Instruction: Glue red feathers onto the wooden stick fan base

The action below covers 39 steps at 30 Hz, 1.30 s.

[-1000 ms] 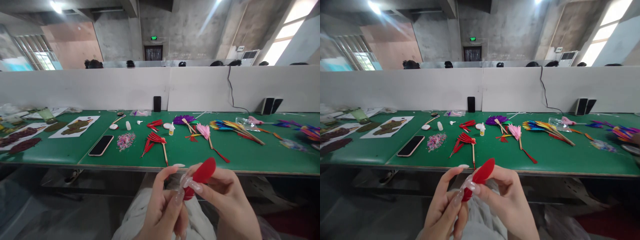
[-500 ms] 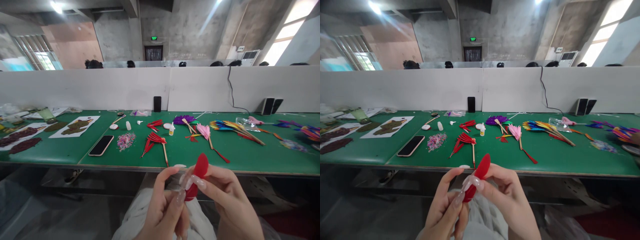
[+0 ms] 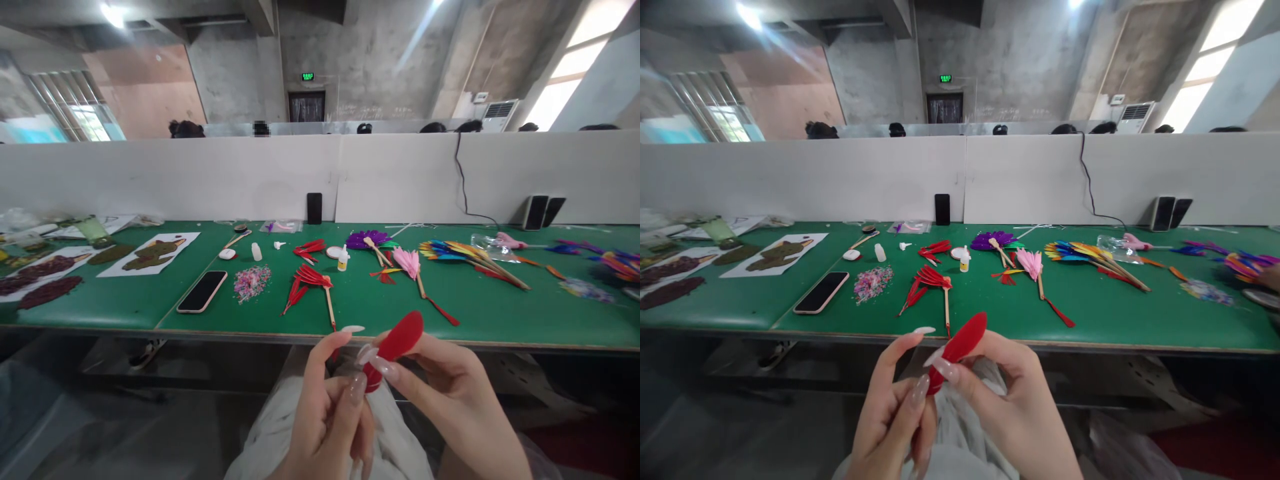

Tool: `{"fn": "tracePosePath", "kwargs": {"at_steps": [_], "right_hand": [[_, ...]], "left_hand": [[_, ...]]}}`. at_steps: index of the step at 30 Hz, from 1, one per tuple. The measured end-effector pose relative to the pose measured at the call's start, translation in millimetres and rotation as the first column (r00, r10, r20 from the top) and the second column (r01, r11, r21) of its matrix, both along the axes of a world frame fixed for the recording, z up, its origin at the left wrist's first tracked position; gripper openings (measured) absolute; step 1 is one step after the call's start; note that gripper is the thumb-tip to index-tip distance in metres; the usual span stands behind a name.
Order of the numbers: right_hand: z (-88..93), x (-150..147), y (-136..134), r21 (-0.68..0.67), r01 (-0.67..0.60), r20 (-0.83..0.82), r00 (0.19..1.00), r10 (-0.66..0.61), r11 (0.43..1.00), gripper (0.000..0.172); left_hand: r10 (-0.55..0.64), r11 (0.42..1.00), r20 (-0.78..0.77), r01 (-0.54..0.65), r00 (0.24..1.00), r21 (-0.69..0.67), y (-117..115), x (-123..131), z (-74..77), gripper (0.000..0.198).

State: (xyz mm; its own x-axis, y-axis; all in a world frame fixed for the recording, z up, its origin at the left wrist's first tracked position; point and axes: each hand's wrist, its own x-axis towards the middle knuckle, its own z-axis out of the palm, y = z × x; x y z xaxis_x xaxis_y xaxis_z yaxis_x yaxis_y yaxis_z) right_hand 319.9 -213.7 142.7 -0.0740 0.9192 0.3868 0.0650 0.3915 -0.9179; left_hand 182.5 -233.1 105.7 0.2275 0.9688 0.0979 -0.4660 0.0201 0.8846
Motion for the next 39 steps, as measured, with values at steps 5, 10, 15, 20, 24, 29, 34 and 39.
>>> {"fn": "tracePosePath", "kwargs": {"at_steps": [5, 10, 15, 20, 24, 29, 34, 39], "right_hand": [[-3.5, 0.1, 2.2, -0.014, -0.029, -0.074, 0.997, 0.028, 0.999, 0.009], [-6.4, 1.1, -0.5, -0.044, -0.054, -0.136, 0.99, 0.048, 0.998, 0.012], [-9.1, 1.1, -1.6, -0.04, -0.064, -0.183, 0.982, 0.056, 0.997, 0.009], [-8.1, 0.7, -1.5, -0.029, -0.094, -0.209, 0.974, 0.086, 0.995, 0.009], [-6.7, 0.9, -2.9, -0.031, -0.124, -0.231, 0.966, 0.114, 0.992, 0.012], [-5.6, 0.8, -3.7, -0.001, -0.111, -0.275, 0.956, 0.107, 0.994, 0.01], [-4.6, 3.7, -3.3, -0.052, -0.081, -0.175, 0.982, 0.071, 0.995, 0.01], [-3.0, 4.9, -2.5, -0.053, -0.064, -0.08, 0.995, 0.06, 0.997, 0.018]], "left_hand": [[-0.053, 0.999, 0.006, 0.053, 0.999, -0.001, 0.5, -2.6, 0.7, 0.044], [-0.116, 0.993, 0.037, 0.115, 0.993, 0.031, 0.3, -5.6, 0.4, 0.04], [-0.148, 0.987, 0.069, 0.142, 0.987, 0.079, 0.3, -6.3, -4.0, 0.036], [-0.17, 0.983, 0.066, 0.164, 0.983, 0.08, -0.1, -8.1, -5.1, 0.037], [-0.18, 0.982, 0.056, 0.176, 0.982, 0.073, -0.8, -8.7, -3.6, 0.036], [-0.178, 0.98, 0.075, 0.17, 0.981, 0.101, -0.5, -6.3, -2.1, 0.035], [-0.144, 0.989, 0.065, 0.142, 0.987, 0.038, 0.1, -4.8, -0.7, 0.037], [-0.106, 0.994, 0.053, 0.107, 0.993, -0.015, 0.8, -3.8, 0.5, 0.041]]}}
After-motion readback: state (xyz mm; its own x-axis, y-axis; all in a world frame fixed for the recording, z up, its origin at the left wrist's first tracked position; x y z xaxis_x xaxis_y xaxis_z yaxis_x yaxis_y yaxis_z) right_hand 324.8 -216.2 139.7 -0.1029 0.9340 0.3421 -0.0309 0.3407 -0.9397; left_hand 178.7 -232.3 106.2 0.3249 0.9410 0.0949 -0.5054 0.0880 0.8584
